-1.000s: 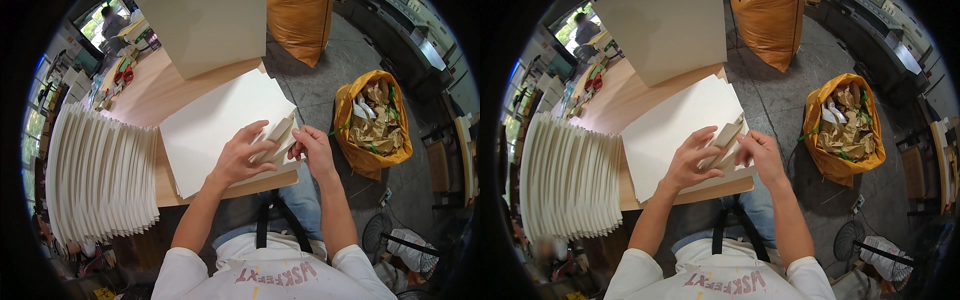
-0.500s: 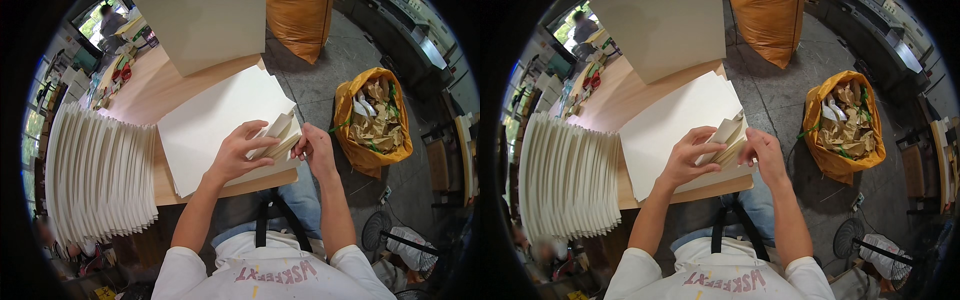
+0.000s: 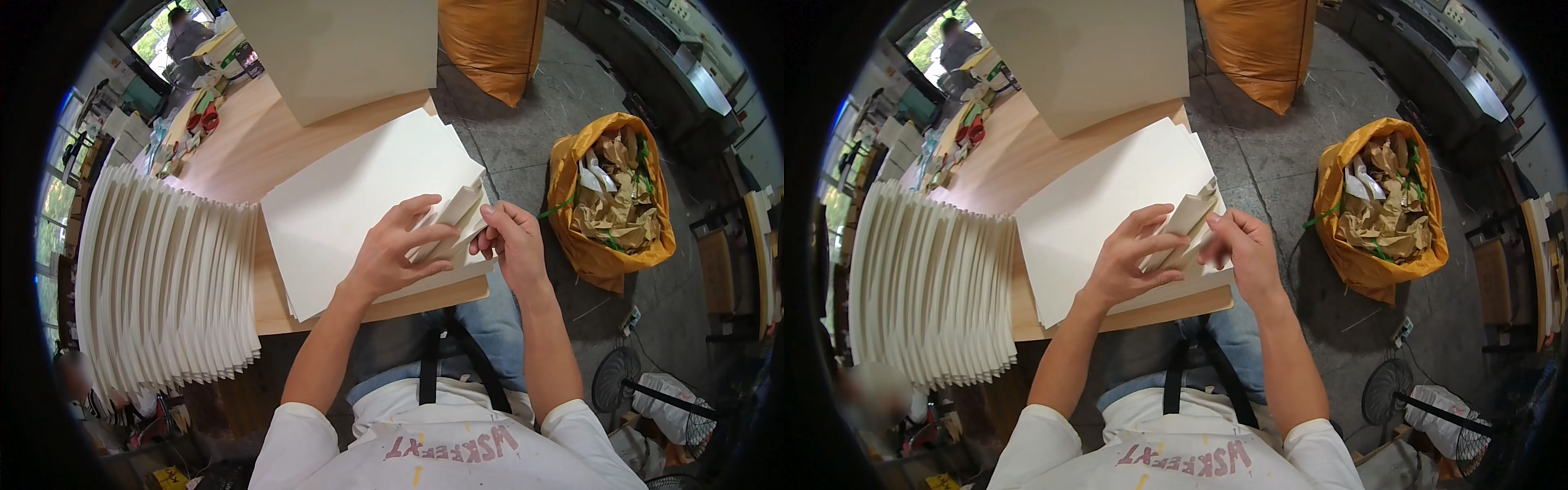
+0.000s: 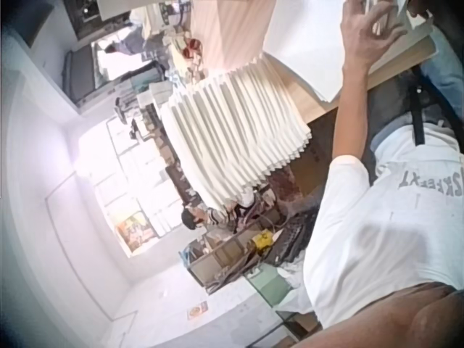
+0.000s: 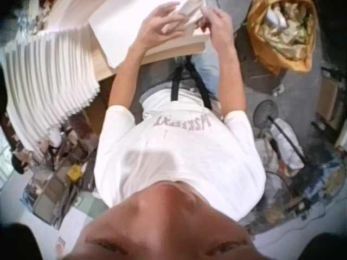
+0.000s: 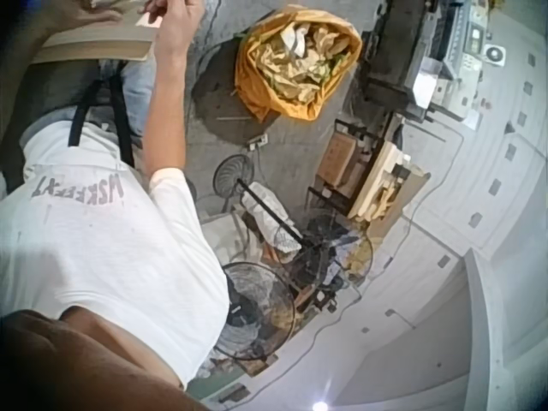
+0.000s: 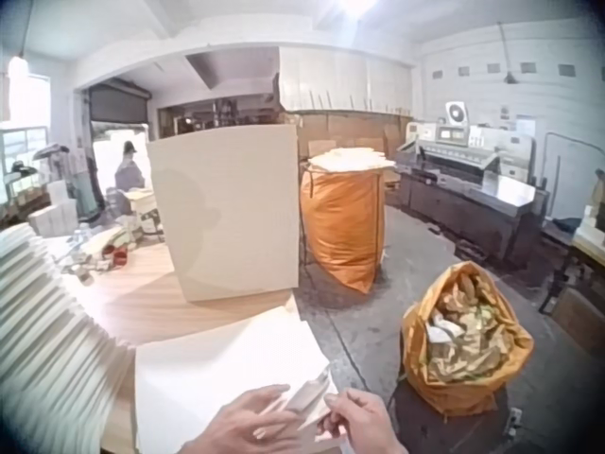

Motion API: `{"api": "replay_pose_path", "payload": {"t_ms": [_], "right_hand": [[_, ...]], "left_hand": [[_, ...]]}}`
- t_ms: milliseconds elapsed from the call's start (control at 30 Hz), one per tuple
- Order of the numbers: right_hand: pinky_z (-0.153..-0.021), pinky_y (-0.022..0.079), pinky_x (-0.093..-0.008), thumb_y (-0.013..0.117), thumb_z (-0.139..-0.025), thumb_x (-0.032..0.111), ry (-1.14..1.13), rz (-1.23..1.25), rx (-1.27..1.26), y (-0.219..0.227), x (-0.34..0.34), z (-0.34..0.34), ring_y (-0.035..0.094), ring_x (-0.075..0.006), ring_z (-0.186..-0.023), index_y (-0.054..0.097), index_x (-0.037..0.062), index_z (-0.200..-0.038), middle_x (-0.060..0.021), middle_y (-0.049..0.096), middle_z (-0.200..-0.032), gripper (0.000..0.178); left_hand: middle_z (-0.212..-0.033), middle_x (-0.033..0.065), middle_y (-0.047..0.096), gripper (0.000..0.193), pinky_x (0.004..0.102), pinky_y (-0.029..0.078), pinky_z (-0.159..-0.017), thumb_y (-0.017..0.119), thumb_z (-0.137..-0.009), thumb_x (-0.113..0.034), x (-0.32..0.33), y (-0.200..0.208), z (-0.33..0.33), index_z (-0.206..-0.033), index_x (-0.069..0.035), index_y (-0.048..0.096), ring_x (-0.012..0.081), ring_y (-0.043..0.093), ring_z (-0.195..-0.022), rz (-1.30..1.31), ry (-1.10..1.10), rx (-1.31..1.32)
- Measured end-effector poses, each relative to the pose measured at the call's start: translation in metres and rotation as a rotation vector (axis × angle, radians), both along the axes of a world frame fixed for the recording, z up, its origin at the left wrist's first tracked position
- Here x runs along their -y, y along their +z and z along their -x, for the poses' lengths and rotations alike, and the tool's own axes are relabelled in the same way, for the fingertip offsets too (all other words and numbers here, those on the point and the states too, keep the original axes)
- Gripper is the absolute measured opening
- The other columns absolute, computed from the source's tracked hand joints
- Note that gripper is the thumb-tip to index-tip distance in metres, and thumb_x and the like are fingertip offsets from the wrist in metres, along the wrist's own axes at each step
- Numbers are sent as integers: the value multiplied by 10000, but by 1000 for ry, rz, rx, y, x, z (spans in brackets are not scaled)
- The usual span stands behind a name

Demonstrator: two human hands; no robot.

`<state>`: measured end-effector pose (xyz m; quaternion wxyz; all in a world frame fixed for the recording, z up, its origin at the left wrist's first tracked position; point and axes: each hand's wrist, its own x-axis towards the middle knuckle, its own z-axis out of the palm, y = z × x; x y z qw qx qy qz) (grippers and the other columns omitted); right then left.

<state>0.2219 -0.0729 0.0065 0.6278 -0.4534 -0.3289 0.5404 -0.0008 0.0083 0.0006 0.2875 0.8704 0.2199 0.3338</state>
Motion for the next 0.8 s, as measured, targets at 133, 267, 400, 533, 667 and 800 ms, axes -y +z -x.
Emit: {"api": "replay_pose_path", "payload": {"t_ms": [133,267,400,533,667,800], "right_hand": [[-523,431,-260,666,-1096,264,-7,12,20,2,2,1,692,-139,-615,568,126,-770,-4,618,-666,367],[-524,437,-258,668,-1095,292,-16,24,-138,-3,6,-1,686,-130,-615,576,115,-774,-5,625,-673,378],[-522,434,-250,682,-1089,280,-51,51,250,-10,6,2,678,-123,-609,572,110,-773,-5,622,-673,375],[-530,445,-260,689,-1079,232,-50,24,46,-2,3,1,684,-123,-621,575,101,-775,-11,622,-679,349],[-516,430,-252,685,-1083,219,-57,19,-84,4,0,5,694,-144,-607,542,119,-748,-23,622,-658,378],[-530,439,-257,680,-1088,222,-43,11,-65,2,0,5,694,-146,-609,540,124,-750,-21,625,-664,379]], "left_hand": [[-1475,124,629,518,460,588,-1121,982,-760,-236,-3,-3,1,-1251,-281,822,349,675,-1300,77,-33,58],[-1480,126,631,523,457,588,-1116,943,-805,-171,-3,-1,1,-1293,-302,812,349,676,-1294,88,-39,47],[-1516,123,628,512,455,603,-1059,849,-904,-128,2,-1,-2,-1366,-337,775,347,681,-1277,15,47,-4],[-1532,116,628,427,449,608,-1021,815,-939,-158,-2,-6,2,-1331,-324,777,340,685,-1257,-115,16,-25],[-1505,108,637,413,440,614,-1013,906,-852,-220,1,0,0,-1244,-289,795,332,686,-1250,-144,19,-42],[-1469,113,641,500,439,621,-1034,986,-749,-237,0,1,0,-1216,-278,812,333,682,-1269,-65,-8,-9]]}}
